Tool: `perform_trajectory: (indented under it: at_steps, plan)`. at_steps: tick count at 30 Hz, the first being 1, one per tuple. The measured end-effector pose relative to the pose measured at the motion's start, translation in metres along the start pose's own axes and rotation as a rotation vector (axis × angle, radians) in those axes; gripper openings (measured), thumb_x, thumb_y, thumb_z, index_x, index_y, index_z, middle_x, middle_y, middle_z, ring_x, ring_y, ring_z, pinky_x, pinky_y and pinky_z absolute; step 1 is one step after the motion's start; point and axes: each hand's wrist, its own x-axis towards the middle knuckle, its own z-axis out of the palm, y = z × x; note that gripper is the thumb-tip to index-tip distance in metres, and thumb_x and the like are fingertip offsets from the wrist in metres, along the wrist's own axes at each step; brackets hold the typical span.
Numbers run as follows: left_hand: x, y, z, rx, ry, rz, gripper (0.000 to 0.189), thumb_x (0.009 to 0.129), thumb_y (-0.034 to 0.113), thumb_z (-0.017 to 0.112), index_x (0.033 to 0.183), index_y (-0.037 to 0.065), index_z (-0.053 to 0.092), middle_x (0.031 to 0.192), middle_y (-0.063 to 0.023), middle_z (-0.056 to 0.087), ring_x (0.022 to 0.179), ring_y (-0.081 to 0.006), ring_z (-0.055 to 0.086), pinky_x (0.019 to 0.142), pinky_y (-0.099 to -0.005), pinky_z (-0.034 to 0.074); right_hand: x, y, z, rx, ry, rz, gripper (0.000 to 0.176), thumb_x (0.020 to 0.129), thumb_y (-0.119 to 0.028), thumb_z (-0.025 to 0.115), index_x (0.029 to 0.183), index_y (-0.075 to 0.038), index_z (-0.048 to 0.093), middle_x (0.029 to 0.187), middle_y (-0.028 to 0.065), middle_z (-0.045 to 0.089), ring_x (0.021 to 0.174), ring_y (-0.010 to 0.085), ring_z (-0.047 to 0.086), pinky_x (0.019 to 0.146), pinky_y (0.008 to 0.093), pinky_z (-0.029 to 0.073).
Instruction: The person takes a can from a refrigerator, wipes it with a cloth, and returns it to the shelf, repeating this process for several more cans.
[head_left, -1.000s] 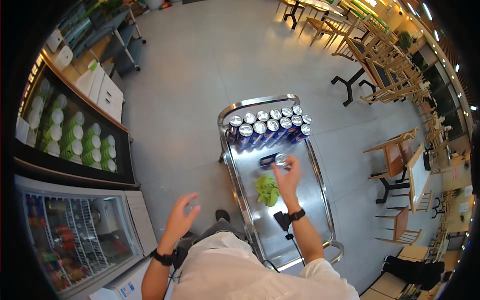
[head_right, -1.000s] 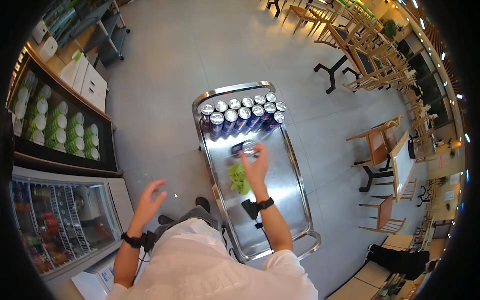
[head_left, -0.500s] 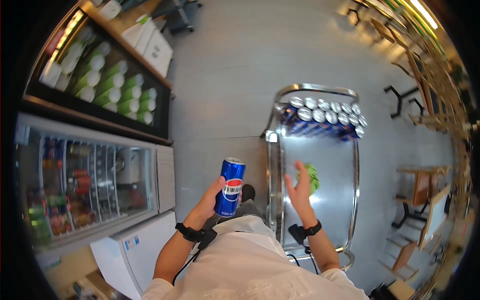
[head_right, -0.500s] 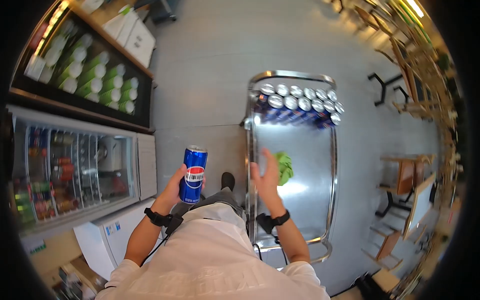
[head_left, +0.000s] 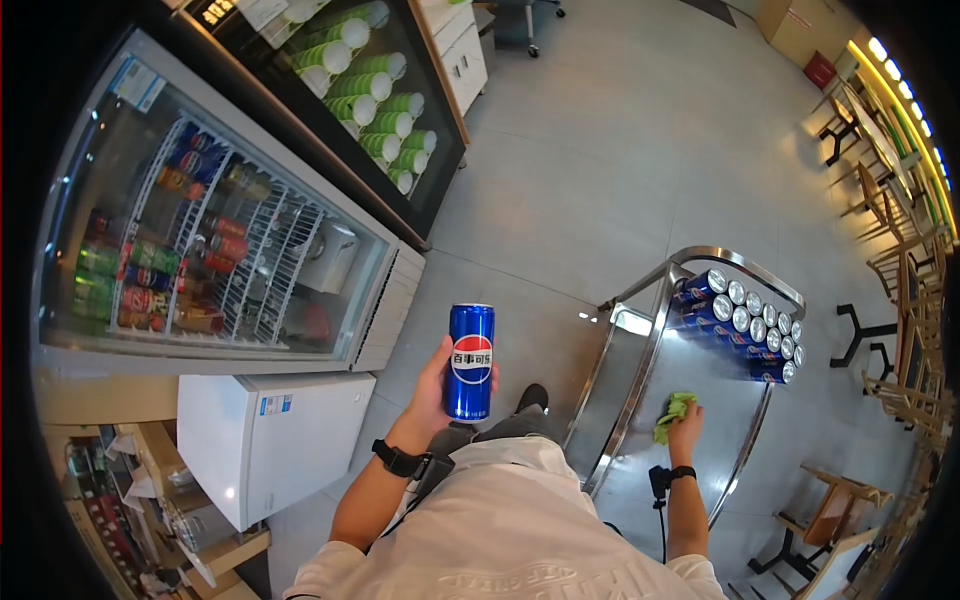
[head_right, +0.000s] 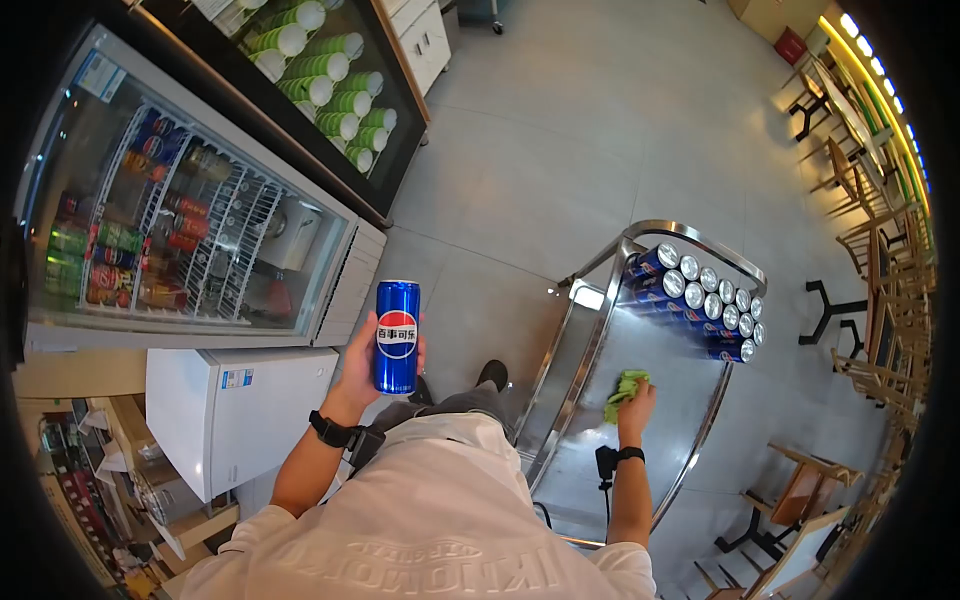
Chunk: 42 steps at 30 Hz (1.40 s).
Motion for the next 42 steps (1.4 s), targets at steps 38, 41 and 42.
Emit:
perform_trajectory:
  at_steps: [38, 41, 42]
  plan:
    - [-0.205, 0.113, -0.262, -0.349, -0.116, 0.49, 0.048, 0.098, 0.046, 0.045, 0.13, 0.01, 0.047, 0.12, -0.0034, 0.058, 0.105, -0.0162, 0.06, 0.088, -0.0335, 0.052, -0.286, -0.686, -0.009, 0.841, -0.103, -1.751, 0.033, 0.072, -0.02, 0.068, 0.104, -0.015, 0.07, 0.114, 0.0072, 0.064, 0.115, 0.0266, 0.055, 0.094, 0.0419, 0.041]
    - [-0.222, 0.123, -0.289, -0.465, -0.211, 0.221, 0.062, 0.091, 0.06, 0.049, 0.118, 0.004, 0.053, 0.102, -0.0085, 0.064, 0.091, -0.0181, 0.065, 0.08, -0.0333, 0.055, -0.303, -0.68, -0.011, 0.776, -0.225, -1.963, 0.026, 0.074, -0.024, 0.067, 0.098, -0.015, 0.069, 0.112, 0.003, 0.064, 0.109, 0.0231, 0.058, 0.092, 0.0397, 0.042]
    - [-0.23, 0.127, -0.28, -0.479, -0.222, 0.2, 0.06, 0.09, 0.059, 0.052, 0.115, 0.004, 0.053, 0.095, -0.0082, 0.065, 0.085, -0.0179, 0.065, 0.077, -0.033, 0.055, -0.306, -0.68, -0.013, 0.688, -0.24, -2.061, 0.023, 0.075, -0.027, 0.067, 0.094, -0.016, 0.068, 0.111, 0.001, 0.064, 0.106, 0.0214, 0.059, 0.09, 0.0388, 0.042]
